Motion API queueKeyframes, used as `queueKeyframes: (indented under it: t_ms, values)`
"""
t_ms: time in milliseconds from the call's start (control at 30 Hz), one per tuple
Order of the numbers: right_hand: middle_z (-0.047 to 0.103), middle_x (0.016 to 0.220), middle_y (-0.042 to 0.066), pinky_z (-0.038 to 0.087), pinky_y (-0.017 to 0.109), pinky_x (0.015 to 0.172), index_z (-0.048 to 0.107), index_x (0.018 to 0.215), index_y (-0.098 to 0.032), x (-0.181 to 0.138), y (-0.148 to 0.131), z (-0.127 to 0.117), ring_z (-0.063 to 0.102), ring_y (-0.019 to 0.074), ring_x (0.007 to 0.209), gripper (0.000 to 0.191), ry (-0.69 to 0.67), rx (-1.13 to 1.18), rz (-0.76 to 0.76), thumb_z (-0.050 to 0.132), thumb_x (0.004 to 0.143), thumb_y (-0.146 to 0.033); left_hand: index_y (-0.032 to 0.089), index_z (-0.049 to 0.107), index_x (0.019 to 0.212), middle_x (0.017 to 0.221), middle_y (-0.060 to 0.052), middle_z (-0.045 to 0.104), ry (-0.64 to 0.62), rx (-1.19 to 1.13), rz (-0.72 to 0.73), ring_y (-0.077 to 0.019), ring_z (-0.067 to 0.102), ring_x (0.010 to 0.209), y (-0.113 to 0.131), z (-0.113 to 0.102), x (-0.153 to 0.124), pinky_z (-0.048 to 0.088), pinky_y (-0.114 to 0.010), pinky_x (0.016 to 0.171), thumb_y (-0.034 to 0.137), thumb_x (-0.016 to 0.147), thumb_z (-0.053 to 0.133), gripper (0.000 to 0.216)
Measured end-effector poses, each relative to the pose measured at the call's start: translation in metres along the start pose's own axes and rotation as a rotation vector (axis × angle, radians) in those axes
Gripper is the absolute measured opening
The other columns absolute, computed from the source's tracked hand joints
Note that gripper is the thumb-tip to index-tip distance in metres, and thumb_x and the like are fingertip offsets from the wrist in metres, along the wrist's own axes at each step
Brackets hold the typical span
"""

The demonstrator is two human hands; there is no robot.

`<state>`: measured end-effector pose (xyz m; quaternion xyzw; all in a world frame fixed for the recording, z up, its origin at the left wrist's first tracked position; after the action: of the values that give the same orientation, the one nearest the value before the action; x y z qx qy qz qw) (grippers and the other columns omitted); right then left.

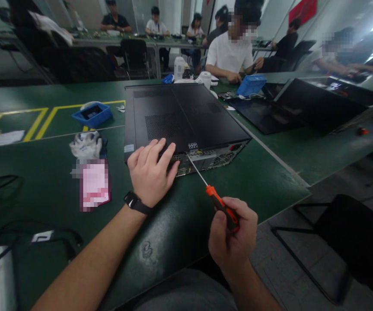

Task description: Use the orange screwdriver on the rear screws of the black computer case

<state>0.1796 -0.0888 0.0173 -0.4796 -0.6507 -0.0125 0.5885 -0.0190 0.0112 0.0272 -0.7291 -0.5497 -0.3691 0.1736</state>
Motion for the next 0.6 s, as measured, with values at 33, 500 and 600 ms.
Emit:
queueKeyframes:
  t_ms: [33, 500, 600]
  values:
    - [0.07, 0.104, 0.005, 0.062, 0.035, 0.074, 0.06, 0.125, -0.023, -0.002, 0.001, 0.0, 0.072, 0.0176, 0.086, 0.035, 0.01, -0.013, 0.02, 0.062, 0.091, -0.016, 0.027, 0.062, 0.142, 0.147, -0.011, 0.066, 0.003, 0.002, 0.003, -0.0336, 0.058, 0.139, 0.0, 0.0, 0.0, 0.032, -0.051, 0.115, 0.035, 0.095, 0.066, 0.048]
    - [0.067, 0.103, 0.006, 0.062, 0.036, 0.075, 0.058, 0.128, -0.021, 0.006, -0.003, -0.001, 0.069, 0.0188, 0.088, 0.04, -0.013, 0.046, -0.017, 0.062, 0.088, -0.017, 0.029, 0.061, 0.143, 0.147, -0.011, 0.067, 0.014, 0.019, 0.015, -0.0328, 0.06, 0.138, 0.001, -0.001, 0.0, 0.033, -0.051, 0.114, 0.034, 0.094, 0.068, 0.049]
    - [0.068, 0.102, 0.005, 0.062, 0.034, 0.073, 0.059, 0.127, -0.022, 0.006, -0.002, -0.001, 0.071, 0.0185, 0.087, 0.038, 0.013, 0.005, -0.028, 0.063, 0.089, -0.016, 0.029, 0.061, 0.144, 0.148, -0.011, 0.065, 0.002, -0.023, -0.005, -0.0345, 0.058, 0.139, 0.0, 0.0, 0.0, 0.032, -0.053, 0.116, 0.033, 0.093, 0.069, 0.052]
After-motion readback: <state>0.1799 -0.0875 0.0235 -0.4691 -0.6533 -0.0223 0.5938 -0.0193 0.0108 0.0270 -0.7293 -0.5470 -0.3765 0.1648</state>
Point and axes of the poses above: each hand's wrist, its own x-axis towards the middle knuckle, its own z-axis out of the palm, y = z × x, the point moved 4 cm from there along x, towards the middle knuckle
